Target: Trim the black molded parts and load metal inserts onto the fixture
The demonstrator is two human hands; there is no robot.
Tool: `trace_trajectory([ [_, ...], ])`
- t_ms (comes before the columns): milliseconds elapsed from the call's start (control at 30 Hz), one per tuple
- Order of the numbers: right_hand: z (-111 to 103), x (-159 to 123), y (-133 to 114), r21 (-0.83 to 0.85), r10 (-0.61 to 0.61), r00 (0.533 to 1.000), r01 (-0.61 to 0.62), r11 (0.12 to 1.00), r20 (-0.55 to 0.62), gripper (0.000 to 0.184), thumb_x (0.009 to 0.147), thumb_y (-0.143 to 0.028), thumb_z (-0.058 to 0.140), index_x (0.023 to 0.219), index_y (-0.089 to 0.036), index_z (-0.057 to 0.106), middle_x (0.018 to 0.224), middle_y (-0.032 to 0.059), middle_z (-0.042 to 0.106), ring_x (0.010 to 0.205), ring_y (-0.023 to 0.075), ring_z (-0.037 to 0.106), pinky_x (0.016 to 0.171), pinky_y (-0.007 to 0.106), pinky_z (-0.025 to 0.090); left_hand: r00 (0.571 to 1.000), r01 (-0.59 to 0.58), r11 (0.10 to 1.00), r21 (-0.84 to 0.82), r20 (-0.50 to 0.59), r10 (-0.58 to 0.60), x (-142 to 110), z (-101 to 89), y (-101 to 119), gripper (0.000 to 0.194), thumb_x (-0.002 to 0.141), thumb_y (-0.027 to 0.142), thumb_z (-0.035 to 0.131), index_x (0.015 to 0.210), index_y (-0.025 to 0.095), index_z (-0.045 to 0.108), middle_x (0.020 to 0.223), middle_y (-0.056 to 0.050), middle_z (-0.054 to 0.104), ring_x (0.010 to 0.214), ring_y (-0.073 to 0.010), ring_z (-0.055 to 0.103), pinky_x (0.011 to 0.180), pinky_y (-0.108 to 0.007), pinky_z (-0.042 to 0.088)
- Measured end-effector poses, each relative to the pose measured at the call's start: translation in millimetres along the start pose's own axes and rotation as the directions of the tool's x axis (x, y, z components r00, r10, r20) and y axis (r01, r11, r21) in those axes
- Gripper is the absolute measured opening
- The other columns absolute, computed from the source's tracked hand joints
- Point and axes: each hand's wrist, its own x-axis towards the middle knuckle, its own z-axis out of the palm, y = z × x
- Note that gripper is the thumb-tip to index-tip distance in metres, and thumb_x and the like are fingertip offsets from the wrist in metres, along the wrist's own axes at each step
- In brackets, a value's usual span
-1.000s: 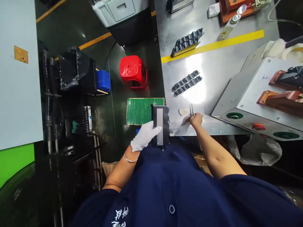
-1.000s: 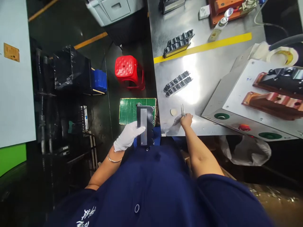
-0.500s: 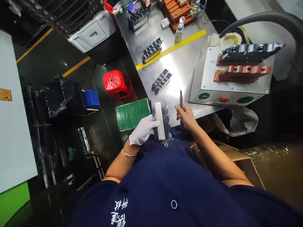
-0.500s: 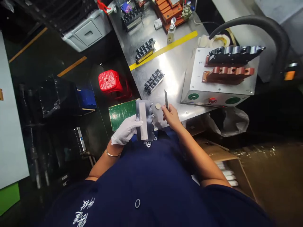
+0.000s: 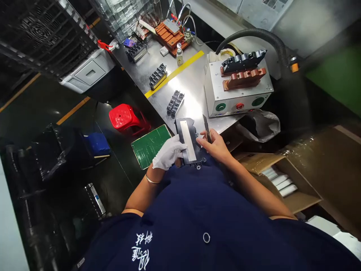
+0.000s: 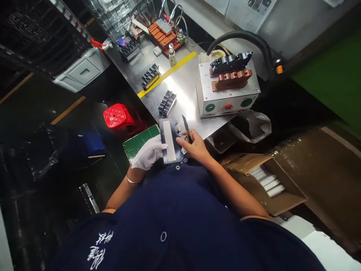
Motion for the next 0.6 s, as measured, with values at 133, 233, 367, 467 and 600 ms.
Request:
trace_trajectory([
  [133, 3.1, -1.1, 0.2, 0.006, -0.003, 0.996, 0.003, 1.000, -0.091, 0.050, 0.064, -0.051, 0.077, 0.098, -0.020, 0.055, 0.082, -0.0017, 0.059, 0.054, 0.0075, 0.045, 0.047, 0.023, 0.038, 0.999, 0.015, 0.996, 0.091, 0.042, -0.019, -12.5, -0.5, 7.6, 0.048, 0.063, 0.021, 0.070, 0.111, 0.017, 0.065, 0.095, -0.005, 0.072, 0.075, -0.0183, 0.066, 0.060, -0.025, 0.051],
  [233, 1.5, 8.6, -5.8, 0.122, 0.019, 0.989, 0.000, 0.993, -0.149, 0.058, 0.066, -0.055, 0.075, 0.109, -0.021, 0.054, 0.107, 0.0054, 0.064, 0.046, 0.0037, 0.040, 0.038, 0.022, 0.033, 0.999, 0.000, 0.969, 0.248, 0.050, -0.013, -20.9, -8.8, 20.4, 0.034, 0.070, 0.027, 0.068, 0.102, 0.015, 0.068, 0.092, -0.004, 0.072, 0.077, -0.0173, 0.064, 0.070, -0.028, 0.051],
  [367, -3.2, 15.4, -24.1, 0.190, 0.040, 0.995, -0.022, 0.982, -0.087, 0.060, 0.067, -0.058, 0.073, 0.111, -0.019, 0.059, 0.079, -0.0001, 0.066, 0.038, 0.0031, 0.034, 0.033, 0.021, 0.028, 0.996, -0.007, 0.852, 0.524, 0.076, -0.039, -26.2, -26.3, 42.6, 0.027, 0.076, 0.038, 0.067, 0.087, 0.014, 0.071, 0.089, -0.002, 0.072, 0.082, -0.0178, 0.063, 0.075, -0.027, 0.050],
  [467, -4.2, 12.7, -33.1, 0.098, 0.093, 0.993, -0.100, 0.990, 0.077, 0.056, 0.068, -0.055, 0.074, 0.106, -0.015, 0.067, 0.048, -0.0078, 0.048, 0.035, 0.0050, 0.034, 0.033, 0.021, 0.027, 0.980, 0.043, 0.815, 0.578, 0.134, -0.147, -28.3, -36.8, 54.8, 0.026, 0.076, 0.039, 0.068, 0.086, 0.015, 0.073, 0.084, -0.003, 0.072, 0.072, -0.0172, 0.064, 0.064, -0.025, 0.049],
  [600, 2.1, 10.6, -30.4, 0.052, 0.158, 0.967, -0.171, 0.984, 0.200, 0.056, 0.066, -0.054, 0.076, 0.104, -0.013, 0.069, 0.042, -0.0103, 0.040, 0.033, 0.0057, 0.033, 0.033, 0.021, 0.028, 0.983, 0.110, 0.849, 0.516, 0.067, -0.169, -28.0, -42.9, 59.2, 0.018, 0.068, 0.032, 0.077, 0.073, 0.015, 0.073, 0.063, -0.003, 0.066, 0.050, -0.0141, 0.057, 0.046, -0.023, 0.042],
])
